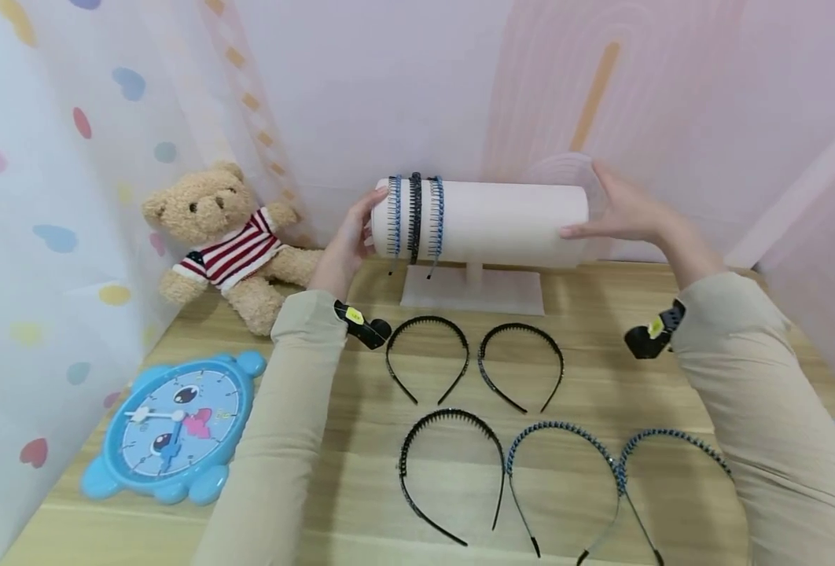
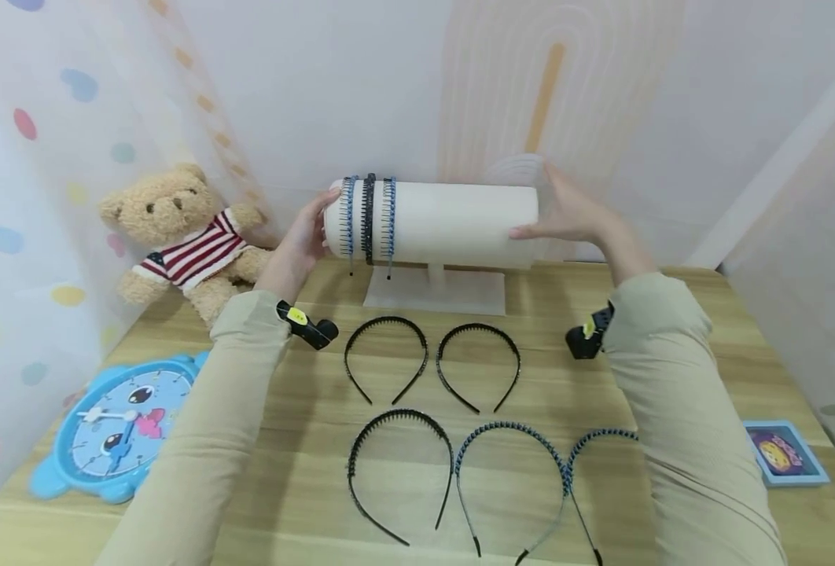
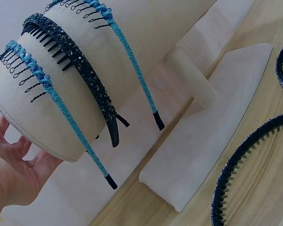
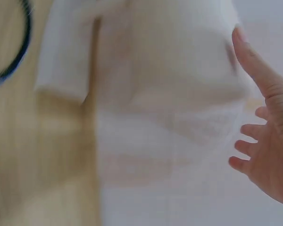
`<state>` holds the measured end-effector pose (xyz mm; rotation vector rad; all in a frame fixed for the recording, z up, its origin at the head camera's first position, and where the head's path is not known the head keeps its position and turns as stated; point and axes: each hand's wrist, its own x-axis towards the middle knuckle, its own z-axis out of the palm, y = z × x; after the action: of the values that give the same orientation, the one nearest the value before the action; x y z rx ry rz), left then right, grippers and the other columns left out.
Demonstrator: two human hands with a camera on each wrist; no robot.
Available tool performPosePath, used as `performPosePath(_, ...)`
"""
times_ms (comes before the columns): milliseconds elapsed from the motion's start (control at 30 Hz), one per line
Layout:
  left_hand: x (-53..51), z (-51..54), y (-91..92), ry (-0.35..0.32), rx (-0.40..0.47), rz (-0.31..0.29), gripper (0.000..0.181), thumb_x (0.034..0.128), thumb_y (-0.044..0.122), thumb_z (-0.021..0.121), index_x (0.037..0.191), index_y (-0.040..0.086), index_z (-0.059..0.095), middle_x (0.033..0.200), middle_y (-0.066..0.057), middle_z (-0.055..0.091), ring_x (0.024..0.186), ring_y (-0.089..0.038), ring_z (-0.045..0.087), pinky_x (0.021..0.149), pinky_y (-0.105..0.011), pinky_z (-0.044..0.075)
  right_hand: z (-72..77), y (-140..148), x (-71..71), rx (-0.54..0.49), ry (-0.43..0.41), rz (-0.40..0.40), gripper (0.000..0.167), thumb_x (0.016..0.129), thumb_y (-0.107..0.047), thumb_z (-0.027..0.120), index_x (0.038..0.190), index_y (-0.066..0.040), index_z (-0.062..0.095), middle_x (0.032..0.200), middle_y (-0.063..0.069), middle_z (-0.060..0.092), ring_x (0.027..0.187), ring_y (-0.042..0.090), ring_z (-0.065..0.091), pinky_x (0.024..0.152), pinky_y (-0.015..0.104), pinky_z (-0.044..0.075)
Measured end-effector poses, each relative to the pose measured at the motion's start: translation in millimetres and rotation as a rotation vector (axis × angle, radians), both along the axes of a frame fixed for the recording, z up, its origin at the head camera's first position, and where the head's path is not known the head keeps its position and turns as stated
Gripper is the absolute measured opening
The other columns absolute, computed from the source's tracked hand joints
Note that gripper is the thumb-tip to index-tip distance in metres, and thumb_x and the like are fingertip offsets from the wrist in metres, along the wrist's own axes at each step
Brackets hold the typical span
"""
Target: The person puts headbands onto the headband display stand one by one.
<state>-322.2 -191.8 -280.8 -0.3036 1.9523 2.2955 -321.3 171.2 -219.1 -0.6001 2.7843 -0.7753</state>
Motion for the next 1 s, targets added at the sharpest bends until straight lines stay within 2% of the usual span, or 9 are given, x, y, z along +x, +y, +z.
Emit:
performPosePath(133,1.6,0.6,-0.4,0.008,-0.009,0.015,0.05,0.0838,0.05,0.053,0.128,0.028,0.047,0.131,0.007,0.046,0.114,-0.015,0.037,0.092,-0.033,0.033,-22.1,31.8,5.4,0.068,-0.102,-0.017,0.116,0.077,-0.047,0.067,0.142,-0.009,-0.021,0.149,0.025,-0.013,0.136,0.047,-0.002,0.107,0.061,0.008)
performPosePath(233,1.0,0.4,-0.8,0.005,-0.009,0.025,0.048,0.0826,0.05,0.055,0.125,0.029,0.049,0.126,0.008,0.048,0.11,-0.013,0.038,0.089,-0.032,0.034,-41.6,44.7,10.6,0.098,-0.141,-0.008,0.113,0.078,-0.047,0.066,0.144,-0.005,-0.016,0.148,0.03,-0.006,0.134,0.051,0.003,0.105,0.063,0.011)
performPosePath(367,-3.8,-2.6,-2.9,0.01,-0.002,0.024,0.047,0.0805,0.051,0.058,0.122,0.03,0.051,0.125,0.009,0.049,0.108,-0.013,0.039,0.087,-0.031,0.033,-69.6,45.1,18.2,0.07,-0.193,0.017,0.102,0.081,-0.041,0.066,0.144,0.002,-0.001,0.145,0.034,0.012,0.128,0.053,0.022,0.1,0.062,0.026)
performPosePath(467,-8.6,-6.6,-3.7,0.023,0.0,0.015,0.048,0.0805,0.051,0.058,0.123,0.03,0.05,0.127,0.007,0.048,0.111,-0.015,0.038,0.09,-0.033,0.033,-86.9,36.1,23.8,0.044,-0.259,0.073,0.078,0.084,-0.032,0.063,0.137,0.01,0.023,0.134,0.033,0.034,0.114,0.045,0.045,0.091,0.052,0.043)
performPosePath(533,-10.2,-7.4,-4.5,0.02,-0.002,0.011,0.05,0.0806,0.052,0.058,0.125,0.03,0.049,0.129,0.007,0.048,0.112,-0.015,0.038,0.09,-0.033,0.033,-96.0,25.9,26.3,0.048,-0.318,0.127,0.06,0.086,-0.027,0.062,0.126,0.011,0.038,0.12,0.029,0.049,0.1,0.034,0.055,0.083,0.043,0.049)
performPosePath(633,-6.5,-4.0,-4.6,0.016,-0.011,0.016,0.052,0.0813,0.052,0.057,0.128,0.031,0.047,0.131,0.007,0.047,0.112,-0.015,0.038,0.091,-0.032,0.033,-107.2,6.4,27.5,0.092,-0.389,0.188,0.038,0.086,-0.026,0.062,0.106,0.007,0.057,0.087,0.012,0.06,0.075,0.016,0.056,0.067,0.031,0.05)
performPosePath(767,0.6,1.0,-2.0,0.027,-0.025,0.011,0.051,0.0826,0.051,0.055,0.127,0.028,0.048,0.132,0.006,0.047,0.113,-0.016,0.039,0.092,-0.033,0.033,-118.7,-13.0,28.4,0.145,-0.385,0.173,0.023,0.085,-0.025,0.064,0.087,-0.002,0.064,0.067,-0.002,0.054,0.06,0.008,0.048,0.056,0.023,0.043)
performPosePath(900,3.1,1.7,0.4,0.038,-0.023,0.007,0.045,0.0837,0.049,0.054,0.123,0.026,0.051,0.133,0.006,0.046,0.115,-0.017,0.038,0.095,-0.036,0.033,-123.1,-16.8,29.6,0.157,-0.33,0.152,0.013,0.083,-0.014,0.063,0.08,-0.002,0.062,0.068,-0.001,0.057,0.058,0.008,0.053,0.054,0.023,0.044)
performPosePath(1000,2.8,1.1,-0.4,0.038,-0.014,0.009,0.045,0.0837,0.048,0.054,0.122,0.026,0.052,0.135,0.005,0.045,0.117,-0.017,0.037,0.097,-0.037,0.032,-120.6,-9.5,28.3,0.136,-0.32,0.15,0.013,0.081,-0.009,0.061,0.082,0.004,0.061,0.068,0.003,0.059,0.056,0.008,0.055,0.054,0.024,0.048)
